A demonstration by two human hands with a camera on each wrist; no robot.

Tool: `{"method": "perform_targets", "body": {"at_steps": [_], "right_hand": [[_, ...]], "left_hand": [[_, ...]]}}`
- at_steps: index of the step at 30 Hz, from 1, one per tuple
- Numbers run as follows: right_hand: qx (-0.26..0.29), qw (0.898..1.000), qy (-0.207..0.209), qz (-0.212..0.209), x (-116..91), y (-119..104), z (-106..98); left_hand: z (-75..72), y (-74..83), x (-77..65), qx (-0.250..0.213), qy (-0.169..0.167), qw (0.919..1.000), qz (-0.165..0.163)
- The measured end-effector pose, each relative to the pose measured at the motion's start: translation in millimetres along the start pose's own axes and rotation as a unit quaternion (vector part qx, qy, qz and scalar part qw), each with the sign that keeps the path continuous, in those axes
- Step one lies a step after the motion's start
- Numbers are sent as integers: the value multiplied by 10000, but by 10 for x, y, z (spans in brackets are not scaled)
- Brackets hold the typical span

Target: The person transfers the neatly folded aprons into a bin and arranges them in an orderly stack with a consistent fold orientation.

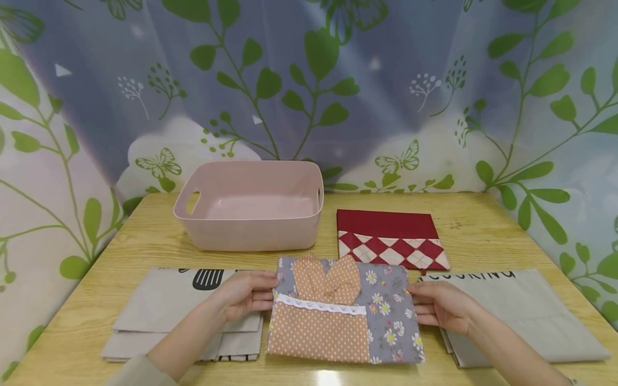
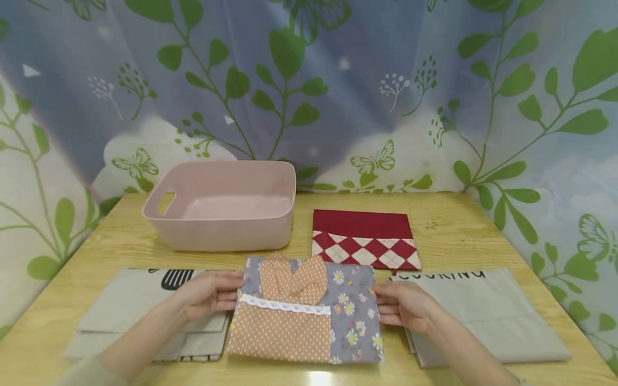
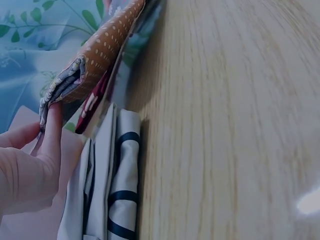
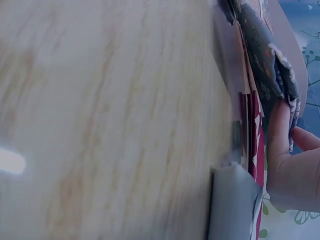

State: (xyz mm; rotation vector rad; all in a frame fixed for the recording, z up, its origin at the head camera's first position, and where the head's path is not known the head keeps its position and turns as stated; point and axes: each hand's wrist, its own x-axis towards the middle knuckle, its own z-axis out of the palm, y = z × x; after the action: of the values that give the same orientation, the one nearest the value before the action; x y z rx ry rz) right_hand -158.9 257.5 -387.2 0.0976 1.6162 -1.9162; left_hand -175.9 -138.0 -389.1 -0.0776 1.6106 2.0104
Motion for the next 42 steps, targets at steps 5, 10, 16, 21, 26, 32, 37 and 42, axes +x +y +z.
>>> {"method": "perform_targets", "body": {"at_steps": [5,10,16,21,26,32,37,42], "right_hand": [[-80,9999,55,-102,-6,-18,26],[-143,9998,34,-149,-11,-29,44],[-61,9997,-13,-247,-31,-66,74],[-84,9992,-68,-395,-48,-139,99],[-36,9986,16,-525,-43,-197,117],[-121,9980,182,-589,-17,-258,167],[-186,9966,493,-629,2,-335,233],[-231,9956,480,-768,20,-422,296]], "left_hand": [[15,34,-17,-21,66,10000,53],[19,58,-32,-60,165,9998,118],[15,102,-66,-71,203,9994,283],[16,175,-101,-91,220,9990,391],[13,258,-134,-145,137,9987,475],[16,341,-180,-295,105,9978,576],[8,410,-190,-358,57,9971,663],[-12,479,-213,-369,55,9965,755]]}}
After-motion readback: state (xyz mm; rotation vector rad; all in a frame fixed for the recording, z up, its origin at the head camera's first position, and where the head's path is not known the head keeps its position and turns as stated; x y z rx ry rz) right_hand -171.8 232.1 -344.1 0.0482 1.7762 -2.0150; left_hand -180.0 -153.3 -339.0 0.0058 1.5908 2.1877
